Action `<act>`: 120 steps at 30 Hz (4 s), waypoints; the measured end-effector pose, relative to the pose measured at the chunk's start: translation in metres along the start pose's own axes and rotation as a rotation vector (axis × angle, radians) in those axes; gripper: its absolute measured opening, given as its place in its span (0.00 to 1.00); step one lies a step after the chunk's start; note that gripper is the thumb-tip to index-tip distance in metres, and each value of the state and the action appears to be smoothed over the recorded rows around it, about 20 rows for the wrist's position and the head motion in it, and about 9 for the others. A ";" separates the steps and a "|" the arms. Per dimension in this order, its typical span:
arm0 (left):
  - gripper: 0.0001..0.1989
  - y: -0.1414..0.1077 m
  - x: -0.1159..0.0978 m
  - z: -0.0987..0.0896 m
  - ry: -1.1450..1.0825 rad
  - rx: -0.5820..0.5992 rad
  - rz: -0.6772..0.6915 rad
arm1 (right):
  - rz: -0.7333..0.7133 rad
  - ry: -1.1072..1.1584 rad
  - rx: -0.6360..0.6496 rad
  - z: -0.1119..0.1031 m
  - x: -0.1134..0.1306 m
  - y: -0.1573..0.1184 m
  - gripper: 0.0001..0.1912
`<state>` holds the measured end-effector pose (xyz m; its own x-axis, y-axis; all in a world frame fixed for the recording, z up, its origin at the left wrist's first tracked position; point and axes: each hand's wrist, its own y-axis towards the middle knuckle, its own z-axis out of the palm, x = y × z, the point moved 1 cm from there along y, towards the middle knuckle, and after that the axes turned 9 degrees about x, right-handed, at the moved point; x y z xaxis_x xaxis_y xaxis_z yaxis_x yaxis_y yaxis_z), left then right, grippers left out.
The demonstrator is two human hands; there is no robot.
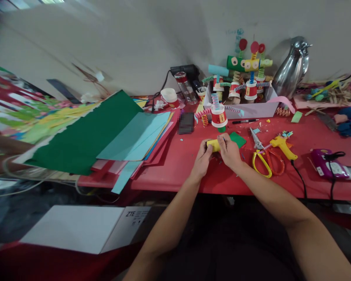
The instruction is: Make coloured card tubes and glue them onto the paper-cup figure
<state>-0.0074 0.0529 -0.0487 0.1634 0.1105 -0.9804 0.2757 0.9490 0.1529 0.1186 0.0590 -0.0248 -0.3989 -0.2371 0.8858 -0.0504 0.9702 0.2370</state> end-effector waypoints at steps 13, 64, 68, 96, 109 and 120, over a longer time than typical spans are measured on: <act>0.20 0.002 -0.003 0.001 -0.102 0.025 -0.042 | 0.005 0.034 0.018 -0.002 -0.010 0.003 0.25; 0.10 0.005 -0.007 -0.011 -0.105 -0.269 -0.002 | -0.073 0.082 0.068 -0.018 -0.032 -0.006 0.09; 0.10 0.005 -0.007 -0.010 -0.136 -0.289 0.002 | -0.086 0.098 0.040 -0.016 -0.031 -0.006 0.09; 0.11 0.004 -0.008 -0.008 -0.047 -0.173 -0.106 | -0.128 0.043 -0.073 -0.017 -0.017 -0.012 0.10; 0.10 0.003 -0.011 -0.004 -0.079 -0.155 -0.072 | -0.075 0.101 0.020 -0.016 -0.009 -0.014 0.23; 0.08 0.003 -0.010 -0.005 -0.012 -0.148 -0.072 | 0.037 0.251 0.060 -0.015 -0.004 -0.017 0.23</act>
<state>-0.0125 0.0562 -0.0394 0.1594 0.0379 -0.9865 0.1448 0.9876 0.0613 0.1347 0.0426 -0.0268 -0.1621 -0.1992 0.9665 -0.0974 0.9779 0.1852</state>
